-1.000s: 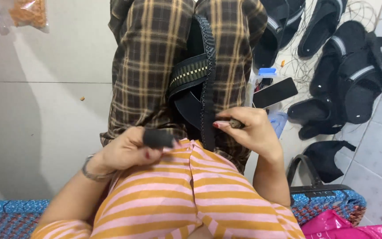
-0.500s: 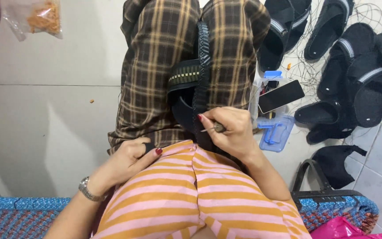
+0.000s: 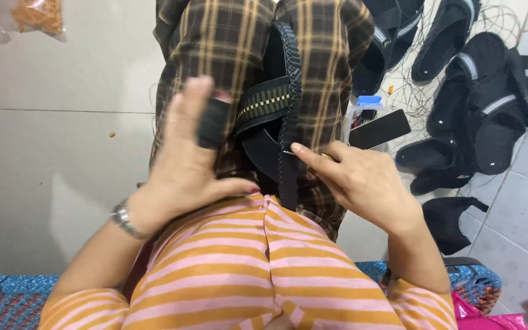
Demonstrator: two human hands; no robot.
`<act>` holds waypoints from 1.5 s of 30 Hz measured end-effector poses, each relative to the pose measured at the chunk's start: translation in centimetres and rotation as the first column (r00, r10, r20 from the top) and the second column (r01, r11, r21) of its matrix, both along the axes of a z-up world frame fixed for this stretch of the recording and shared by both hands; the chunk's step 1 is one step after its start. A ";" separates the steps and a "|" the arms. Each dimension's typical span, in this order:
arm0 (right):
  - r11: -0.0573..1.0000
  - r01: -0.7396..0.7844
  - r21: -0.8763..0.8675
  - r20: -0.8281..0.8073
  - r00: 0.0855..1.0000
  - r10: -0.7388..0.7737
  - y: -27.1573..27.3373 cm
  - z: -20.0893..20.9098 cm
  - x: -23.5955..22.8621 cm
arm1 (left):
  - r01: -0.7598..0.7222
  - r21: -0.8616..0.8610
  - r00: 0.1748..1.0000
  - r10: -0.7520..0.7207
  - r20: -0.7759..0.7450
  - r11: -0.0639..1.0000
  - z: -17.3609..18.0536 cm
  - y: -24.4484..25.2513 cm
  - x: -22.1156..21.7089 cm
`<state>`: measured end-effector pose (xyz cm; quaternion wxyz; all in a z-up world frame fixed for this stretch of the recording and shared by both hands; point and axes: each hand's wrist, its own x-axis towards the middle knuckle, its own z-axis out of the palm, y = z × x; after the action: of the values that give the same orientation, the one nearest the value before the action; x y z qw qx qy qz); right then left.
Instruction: Hand-sewing the sole of a black sandal using a needle and thread while sitting on the floor.
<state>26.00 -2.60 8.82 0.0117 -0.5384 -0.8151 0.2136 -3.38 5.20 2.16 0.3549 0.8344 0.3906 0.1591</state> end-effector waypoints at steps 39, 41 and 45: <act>0.966 -0.018 0.259 -0.004 1.000 0.020 1.4 -1.7 -3.4 | 0.135 0.377 0.973 -0.195 0.125 0.916 -4.3 -0.2 4.4; 0.934 0.060 0.353 -0.129 0.992 -0.015 1.1 -2.2 -2.1 | 0.071 0.143 0.991 -0.086 0.103 0.987 -4.0 -1.1 4.7; 0.866 0.054 0.498 0.099 0.988 -0.118 -0.9 -6.9 -0.6 | -0.258 -0.570 0.927 0.366 0.080 0.780 -4.2 -4.6 4.2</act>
<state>25.39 -3.51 1.92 0.1068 -0.5657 -0.8168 -0.0366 0.80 0.58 -2.08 0.5826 0.6017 0.5179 0.1741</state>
